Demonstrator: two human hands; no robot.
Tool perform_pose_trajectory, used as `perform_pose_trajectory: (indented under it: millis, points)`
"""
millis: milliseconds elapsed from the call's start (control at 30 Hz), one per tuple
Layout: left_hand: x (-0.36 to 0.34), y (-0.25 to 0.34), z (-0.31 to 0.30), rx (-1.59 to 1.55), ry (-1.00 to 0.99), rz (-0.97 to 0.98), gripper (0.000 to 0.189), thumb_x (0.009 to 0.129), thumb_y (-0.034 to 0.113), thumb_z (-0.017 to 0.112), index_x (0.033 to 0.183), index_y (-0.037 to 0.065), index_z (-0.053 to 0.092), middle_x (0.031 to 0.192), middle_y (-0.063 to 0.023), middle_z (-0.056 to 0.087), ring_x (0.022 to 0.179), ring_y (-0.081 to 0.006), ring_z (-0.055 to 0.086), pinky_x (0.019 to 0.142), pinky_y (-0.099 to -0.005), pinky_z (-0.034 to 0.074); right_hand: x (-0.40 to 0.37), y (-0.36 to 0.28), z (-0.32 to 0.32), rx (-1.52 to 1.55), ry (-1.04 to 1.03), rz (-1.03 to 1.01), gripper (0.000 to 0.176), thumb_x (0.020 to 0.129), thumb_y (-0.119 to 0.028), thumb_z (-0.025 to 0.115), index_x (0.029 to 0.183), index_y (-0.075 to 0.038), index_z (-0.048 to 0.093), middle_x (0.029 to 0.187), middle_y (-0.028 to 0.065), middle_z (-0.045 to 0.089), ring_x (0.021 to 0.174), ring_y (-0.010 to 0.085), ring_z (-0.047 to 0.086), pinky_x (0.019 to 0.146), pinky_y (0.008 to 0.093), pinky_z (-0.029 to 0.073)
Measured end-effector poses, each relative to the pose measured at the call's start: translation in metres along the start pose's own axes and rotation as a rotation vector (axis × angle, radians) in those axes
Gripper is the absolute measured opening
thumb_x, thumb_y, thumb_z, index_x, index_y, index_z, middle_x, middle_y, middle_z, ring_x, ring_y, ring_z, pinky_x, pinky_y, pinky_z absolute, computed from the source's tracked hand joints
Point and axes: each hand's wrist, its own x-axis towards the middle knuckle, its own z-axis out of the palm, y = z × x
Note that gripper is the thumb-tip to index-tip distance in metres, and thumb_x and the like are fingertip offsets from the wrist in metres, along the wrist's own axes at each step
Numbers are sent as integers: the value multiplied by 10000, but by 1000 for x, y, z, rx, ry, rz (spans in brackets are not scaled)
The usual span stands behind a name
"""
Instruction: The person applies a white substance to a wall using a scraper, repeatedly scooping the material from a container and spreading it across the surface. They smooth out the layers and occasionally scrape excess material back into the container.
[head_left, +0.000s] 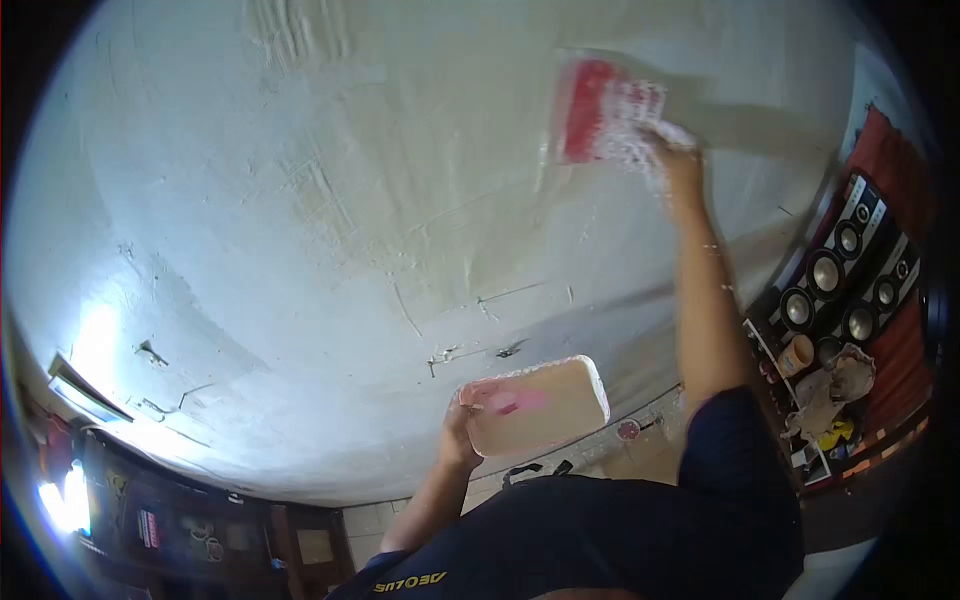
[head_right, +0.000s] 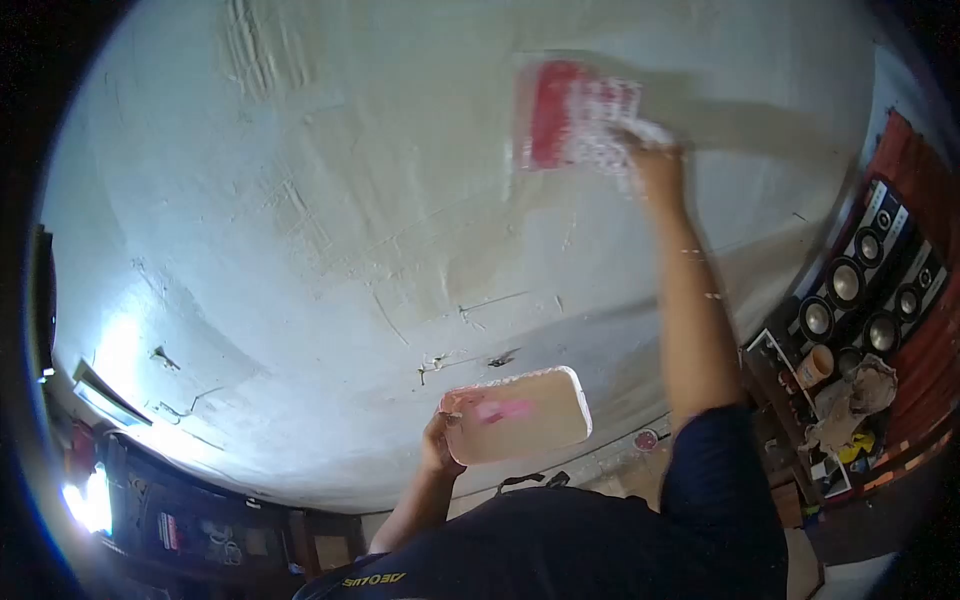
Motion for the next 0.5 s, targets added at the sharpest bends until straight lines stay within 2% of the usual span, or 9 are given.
perform_pose_trajectory:
  millis: [33,167,233,267,300,333,367,400,500]
  points:
    - [-1,2,-3,-5,8,8,557,843,436,515,1173,-7,448,1135,-138,511,1059,-267,503,906,-423,423,-8,-30,-30,177,15,159,317,807,-177,636,1030,47,611,907,83,641,772,124,602,680,266,490]
    - [-1,7,-8,50,58,49,544,845,426,518,1162,-10,451,1138,-138,510,1055,-266,505,904,-419,425,-25,-35,-76,181,290,219,309,782,-127,651,1027,55,599,920,97,641,786,148,619,665,255,500]
    - [-1,8,-10,34,50,42,535,848,425,513,1162,-4,452,1139,-138,510,1052,-265,507,903,-418,426,-44,-58,-27,265,129,204,357,770,-152,656,1052,51,573,944,102,628,791,165,616,684,283,502]
    - [0,8,-12,128,62,60,521,851,420,510,1162,5,454,1141,-139,509,1053,-265,508,903,-421,427,-55,-73,10,241,-18,143,258,769,-119,670,966,36,607,878,107,645,717,141,620,610,251,497]
    - [-1,6,-12,221,74,74,508,854,414,508,1162,14,457,1143,-140,508,1054,-266,509,902,-424,428,-69,-74,55,453,-70,231,261,766,-158,690,902,49,608,844,88,642,675,138,610,579,251,489]
    - [-2,3,-12,220,79,61,508,854,414,508,1162,14,457,1143,-140,508,1054,-266,509,902,-424,428,-84,-86,98,608,-172,136,256,754,-194,708,819,36,615,747,91,638,616,132,588,537,266,462]
    - [-2,1,-12,80,92,21,494,857,408,506,1161,21,461,1141,-139,511,1055,-269,511,903,-429,429,-87,-95,119,-32,-383,-40,241,735,-194,717,729,15,597,644,113,609,575,140,569,522,301,436]
    - [-2,0,-12,-59,103,-16,481,859,401,505,1159,28,465,1138,-138,513,1057,-272,512,904,-434,430,-95,-92,152,128,-370,-163,270,738,-212,705,669,7,563,583,136,571,531,176,555,520,340,421]
    - [-6,0,-9,-25,127,-1,485,850,400,525,1155,28,465,1139,-138,513,1054,-278,518,905,-441,434,-91,-76,160,-98,-244,-223,259,743,-217,663,656,-5,544,606,148,565,521,243,556,527,360,425]
